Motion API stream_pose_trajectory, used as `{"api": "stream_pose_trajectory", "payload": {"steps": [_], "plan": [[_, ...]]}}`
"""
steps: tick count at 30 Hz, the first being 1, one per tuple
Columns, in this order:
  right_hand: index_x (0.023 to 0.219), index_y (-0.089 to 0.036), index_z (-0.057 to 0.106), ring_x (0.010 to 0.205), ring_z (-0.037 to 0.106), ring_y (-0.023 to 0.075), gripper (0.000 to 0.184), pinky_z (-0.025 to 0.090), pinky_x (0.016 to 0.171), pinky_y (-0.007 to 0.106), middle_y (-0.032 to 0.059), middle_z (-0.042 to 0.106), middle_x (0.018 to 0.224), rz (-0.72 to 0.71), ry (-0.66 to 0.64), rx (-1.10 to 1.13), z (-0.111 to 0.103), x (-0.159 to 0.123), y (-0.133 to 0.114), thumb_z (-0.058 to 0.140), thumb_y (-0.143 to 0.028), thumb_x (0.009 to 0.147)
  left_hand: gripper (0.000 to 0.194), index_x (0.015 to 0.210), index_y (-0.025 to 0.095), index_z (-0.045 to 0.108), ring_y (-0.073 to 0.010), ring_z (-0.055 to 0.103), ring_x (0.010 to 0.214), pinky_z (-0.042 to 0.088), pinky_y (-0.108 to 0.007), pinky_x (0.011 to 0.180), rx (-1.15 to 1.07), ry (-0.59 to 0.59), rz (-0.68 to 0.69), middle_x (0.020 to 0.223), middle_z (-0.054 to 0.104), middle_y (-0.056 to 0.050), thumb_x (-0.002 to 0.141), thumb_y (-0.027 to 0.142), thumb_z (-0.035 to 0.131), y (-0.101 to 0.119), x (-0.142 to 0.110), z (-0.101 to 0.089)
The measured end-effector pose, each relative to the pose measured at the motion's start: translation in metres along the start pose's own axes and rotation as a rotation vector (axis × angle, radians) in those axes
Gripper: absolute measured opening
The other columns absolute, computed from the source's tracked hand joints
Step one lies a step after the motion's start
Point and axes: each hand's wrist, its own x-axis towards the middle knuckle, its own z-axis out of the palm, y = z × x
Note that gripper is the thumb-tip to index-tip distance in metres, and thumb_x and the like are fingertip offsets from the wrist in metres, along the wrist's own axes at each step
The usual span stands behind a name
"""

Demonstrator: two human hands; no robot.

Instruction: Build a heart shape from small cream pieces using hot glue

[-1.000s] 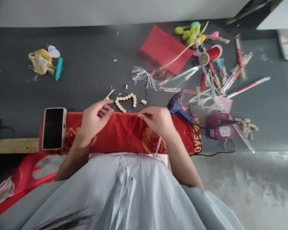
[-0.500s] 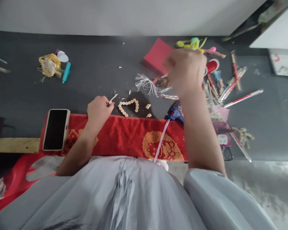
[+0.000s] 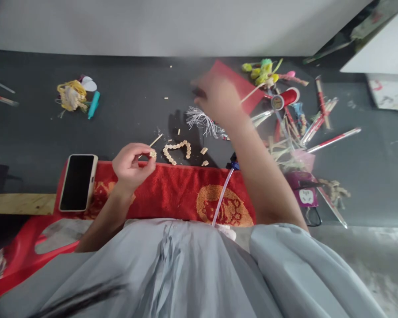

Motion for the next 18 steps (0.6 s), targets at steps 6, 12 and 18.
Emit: {"api": "stream_pose_trajectory", "payload": {"steps": [6,12,18], "plan": [[0.095,-0.016,0.072,0.078,0.06,0.0143,0.014,0.051,0.074,0.033,0.0082,0.066,0.108,-0.051,0.06,0.27,0.026,-0.049,-0.026,0.068,-0.017,0.082,0.008,0.082,0.019,0.066,-0.0057,0.059,0.06,0.052,-0.017,0.056,-0.533,0.106,-0.51,0.076,0.066,0.002,0.08,0.022,0.073,0.021,0.005,0.011],[0.109,-0.023,0.07,0.088,0.061,0.0141,0.019,0.052,0.078,0.031,0.0037,0.063,0.097,-0.478,0.152,0.524,0.01,-0.087,-0.066,0.057,-0.03,0.097,0.017,0.072,0.015,0.055,0.0011,0.04,0.044,0.029,-0.009,0.035,-1.156,0.177,-1.373,0.063,0.047,0.008,0.074,0.021,0.071,0.052,0.025,0.018],[0.105,-0.023,0.072,0.091,0.063,0.0153,0.018,0.054,0.079,0.033,0.0046,0.066,0.097,-0.519,0.168,0.53,0.02,-0.094,-0.063,0.056,-0.027,0.098,0.018,0.073,0.016,0.053,0.0011,0.036,0.041,0.024,-0.009,0.033,-1.215,0.067,-1.507,0.062,0.05,0.008,0.081,0.018,0.069,0.06,0.023,0.021]]}}
